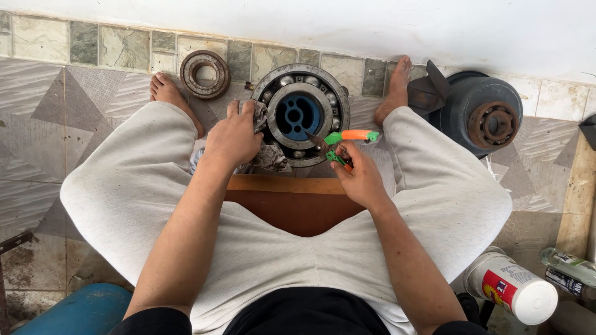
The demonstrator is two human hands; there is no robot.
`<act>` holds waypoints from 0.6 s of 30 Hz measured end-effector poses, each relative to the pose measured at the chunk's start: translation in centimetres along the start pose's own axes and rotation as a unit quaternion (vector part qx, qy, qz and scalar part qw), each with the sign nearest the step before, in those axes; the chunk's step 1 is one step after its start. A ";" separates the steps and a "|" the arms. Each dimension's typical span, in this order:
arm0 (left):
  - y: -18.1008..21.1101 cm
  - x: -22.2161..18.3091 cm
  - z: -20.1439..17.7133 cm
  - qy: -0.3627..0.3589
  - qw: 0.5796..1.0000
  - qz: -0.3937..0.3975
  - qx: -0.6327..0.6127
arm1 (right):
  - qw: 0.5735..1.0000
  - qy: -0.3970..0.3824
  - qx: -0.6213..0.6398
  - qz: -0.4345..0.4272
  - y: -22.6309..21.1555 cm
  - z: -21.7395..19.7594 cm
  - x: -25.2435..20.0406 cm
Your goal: Cleaning and inspecting a large industrial ball bearing using a rag and pliers to remove old grease and debris.
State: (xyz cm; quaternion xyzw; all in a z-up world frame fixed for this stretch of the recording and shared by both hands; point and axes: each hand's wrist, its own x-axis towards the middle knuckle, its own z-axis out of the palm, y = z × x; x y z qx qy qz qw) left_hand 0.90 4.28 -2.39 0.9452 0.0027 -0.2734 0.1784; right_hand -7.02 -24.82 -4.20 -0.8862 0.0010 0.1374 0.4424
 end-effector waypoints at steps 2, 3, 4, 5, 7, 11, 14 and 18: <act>-1.6 1.9 2.1 -0.007 1.000 -0.003 0.007 | 1.000 0.015 -0.011 -0.010 0.4 0.2 -0.2; -2.3 2.9 3.1 -0.013 1.000 -0.006 0.013 | 0.999 0.031 -0.022 -0.020 0.7 0.2 -0.3; -2.0 2.5 2.8 -0.012 1.000 -0.006 0.012 | 0.999 0.030 -0.023 -0.021 0.9 0.3 -0.2; -1.8 2.1 2.6 -0.021 1.000 -0.002 0.002 | 0.999 0.030 -0.017 -0.014 1.1 0.4 -0.2; -1.3 1.7 2.4 -0.030 1.000 0.005 -0.008 | 0.999 0.034 -0.012 -0.006 1.8 0.9 -0.2; -0.8 1.3 2.3 -0.020 1.000 0.012 0.015 | 0.999 0.033 0.029 -0.003 2.4 2.0 0.1; -0.8 1.2 2.2 -0.017 1.000 0.012 0.020 | 0.998 0.058 0.025 -0.025 3.3 3.4 0.4; -0.4 1.2 2.0 -0.015 0.999 0.014 0.030 | 0.994 0.094 0.036 -0.045 2.9 4.4 0.3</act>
